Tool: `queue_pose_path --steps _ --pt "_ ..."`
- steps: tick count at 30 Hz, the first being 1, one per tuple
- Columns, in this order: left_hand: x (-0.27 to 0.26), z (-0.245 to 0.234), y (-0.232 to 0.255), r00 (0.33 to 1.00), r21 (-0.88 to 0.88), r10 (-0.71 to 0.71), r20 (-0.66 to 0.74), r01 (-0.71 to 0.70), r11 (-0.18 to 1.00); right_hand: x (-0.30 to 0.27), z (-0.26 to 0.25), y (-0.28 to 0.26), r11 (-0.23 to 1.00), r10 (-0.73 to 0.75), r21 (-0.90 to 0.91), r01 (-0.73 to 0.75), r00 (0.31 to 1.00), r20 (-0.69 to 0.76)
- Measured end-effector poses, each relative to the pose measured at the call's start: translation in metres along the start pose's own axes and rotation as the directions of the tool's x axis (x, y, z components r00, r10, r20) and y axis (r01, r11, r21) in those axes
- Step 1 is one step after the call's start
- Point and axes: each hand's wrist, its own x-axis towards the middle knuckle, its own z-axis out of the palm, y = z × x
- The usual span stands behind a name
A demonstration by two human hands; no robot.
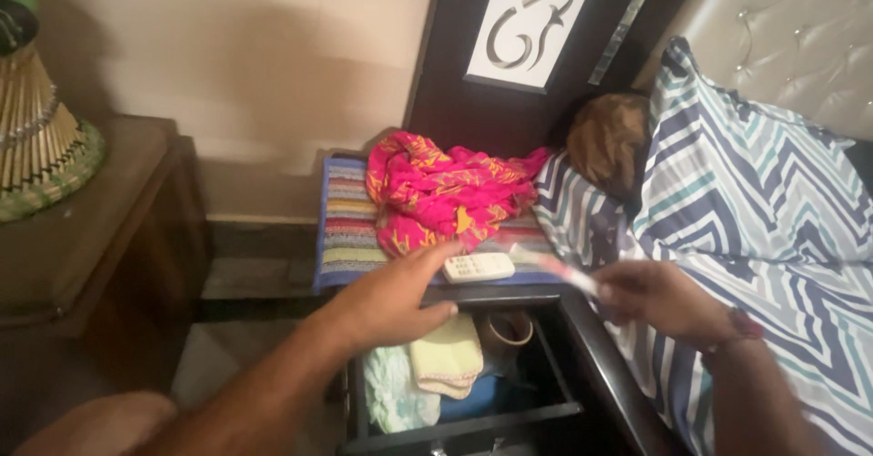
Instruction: The person folds and places various clothing items and a small pouch into a bedside drawer. They handle a pink patterned cloth, a blue pouch, a light blue garment, a dark sock, and a light-colored cloth, folding each before placing it inside.
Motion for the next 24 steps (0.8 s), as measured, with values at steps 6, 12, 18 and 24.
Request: queue_pose_path --steps 6,12,18,24 --pt "0.000 -0.003 0.007 0.893 0.147 -0.379 0.244 0.352 0.924 0.010 0.044 0.020 0.992 0.079 0.062 -0.113 0.916 0.392" --pt "-0.003 -0.012 0.011 0.861 0.181 -0.378 0.341 0.335 0.925 0.035 0.085 0.046 0.961 0.082 0.179 -0.211 0.834 0.546" --pt "-0.003 -0.013 0.007 0.867 0.199 -0.368 0.336 0.316 0.928 0.043 0.112 0.055 0.964 0.027 0.189 -0.188 0.775 0.632" --pt "-0.004 -0.008 0.000 0.842 0.239 -0.370 0.393 0.295 0.925 0.053 0.147 0.052 0.995 -0.074 0.010 0.096 0.691 0.720"
